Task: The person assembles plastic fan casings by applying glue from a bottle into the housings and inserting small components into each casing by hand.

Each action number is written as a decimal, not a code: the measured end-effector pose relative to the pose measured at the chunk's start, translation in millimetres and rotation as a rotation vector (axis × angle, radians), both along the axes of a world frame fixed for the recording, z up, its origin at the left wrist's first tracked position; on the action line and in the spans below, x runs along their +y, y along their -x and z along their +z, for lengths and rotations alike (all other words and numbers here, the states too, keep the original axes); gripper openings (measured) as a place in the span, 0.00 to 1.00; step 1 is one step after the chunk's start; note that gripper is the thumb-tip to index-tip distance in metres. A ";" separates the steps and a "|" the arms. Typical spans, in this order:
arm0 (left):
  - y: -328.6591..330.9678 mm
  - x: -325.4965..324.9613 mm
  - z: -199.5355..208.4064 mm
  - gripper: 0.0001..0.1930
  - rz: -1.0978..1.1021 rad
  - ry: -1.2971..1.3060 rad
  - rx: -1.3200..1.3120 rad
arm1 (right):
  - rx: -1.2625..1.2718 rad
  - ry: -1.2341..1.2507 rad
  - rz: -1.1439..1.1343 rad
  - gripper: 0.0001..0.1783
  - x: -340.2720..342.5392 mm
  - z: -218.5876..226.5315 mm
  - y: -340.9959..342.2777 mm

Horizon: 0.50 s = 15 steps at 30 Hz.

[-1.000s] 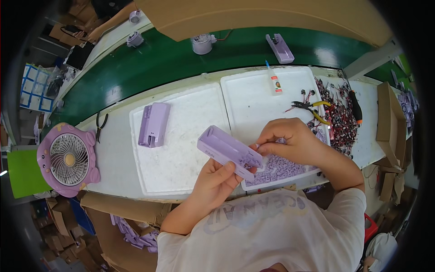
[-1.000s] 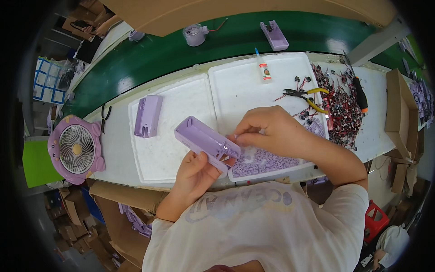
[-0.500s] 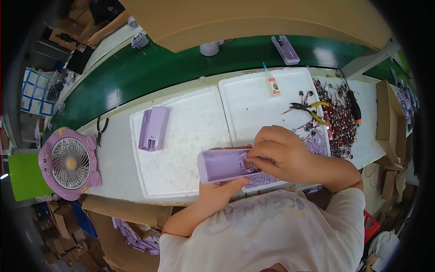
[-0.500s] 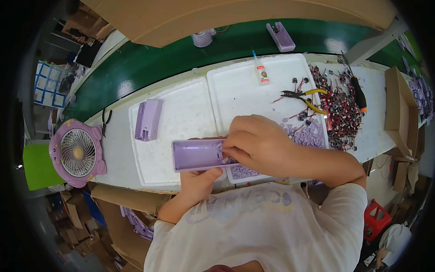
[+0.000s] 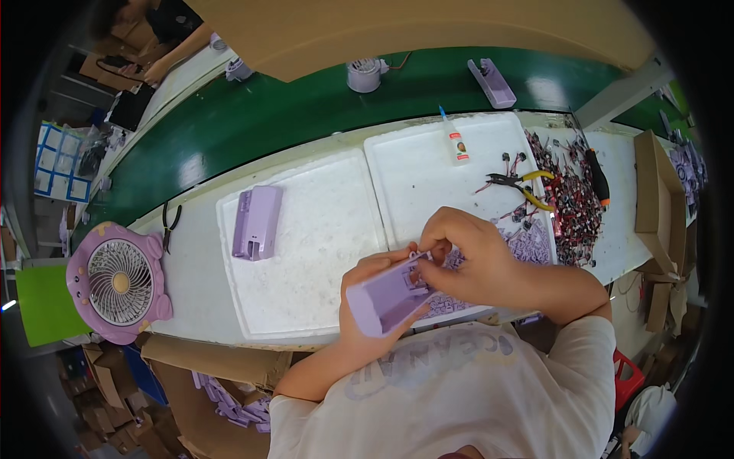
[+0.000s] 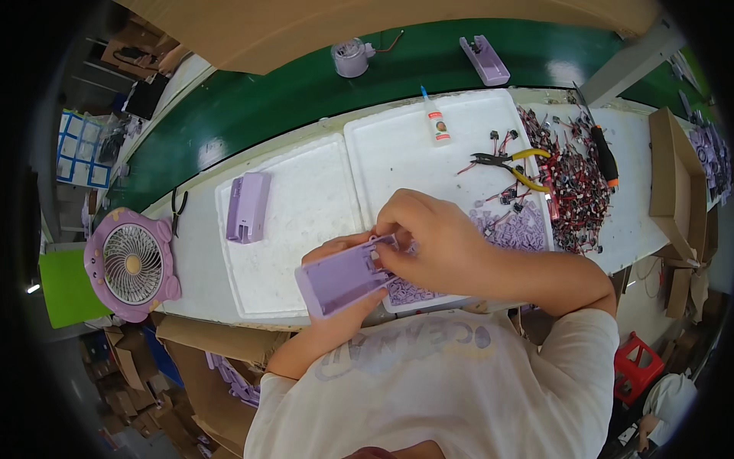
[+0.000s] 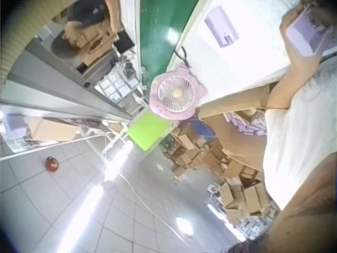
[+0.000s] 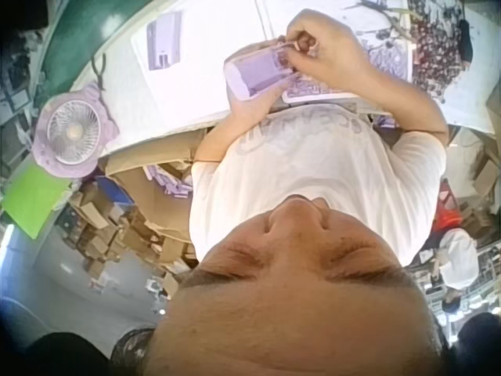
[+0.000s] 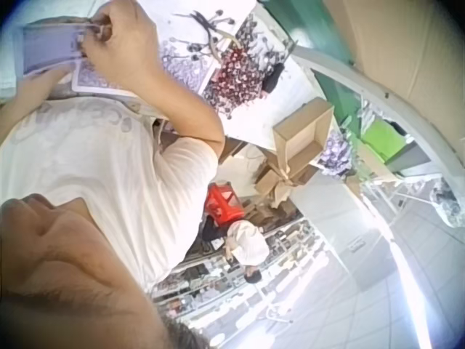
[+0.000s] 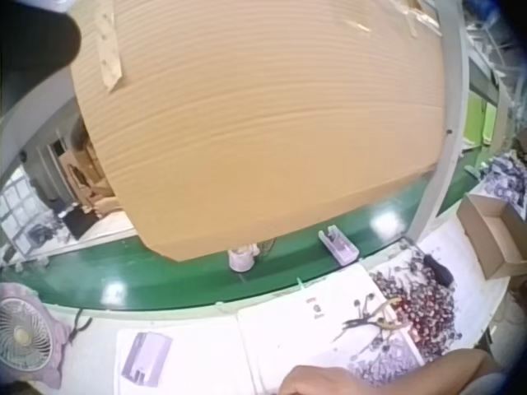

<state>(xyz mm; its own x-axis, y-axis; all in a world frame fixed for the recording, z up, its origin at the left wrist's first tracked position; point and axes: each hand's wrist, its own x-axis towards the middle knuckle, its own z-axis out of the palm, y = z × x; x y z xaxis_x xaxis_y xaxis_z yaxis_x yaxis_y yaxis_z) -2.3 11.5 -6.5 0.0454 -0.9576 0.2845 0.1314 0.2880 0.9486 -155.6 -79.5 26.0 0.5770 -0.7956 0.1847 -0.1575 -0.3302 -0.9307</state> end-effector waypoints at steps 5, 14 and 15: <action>-5.5 0.6 4.2 0.22 -0.042 -0.396 0.228 | 0.083 -0.237 0.067 0.09 -9.9 0.0 5.8; -27.4 -14.2 10.9 0.15 -0.032 -0.603 0.352 | 0.697 0.637 -0.066 0.10 -77.4 2.5 26.8; -28.0 -14.1 12.5 0.15 -0.032 -0.601 0.351 | 0.839 0.846 -0.128 0.13 -91.2 -0.4 31.8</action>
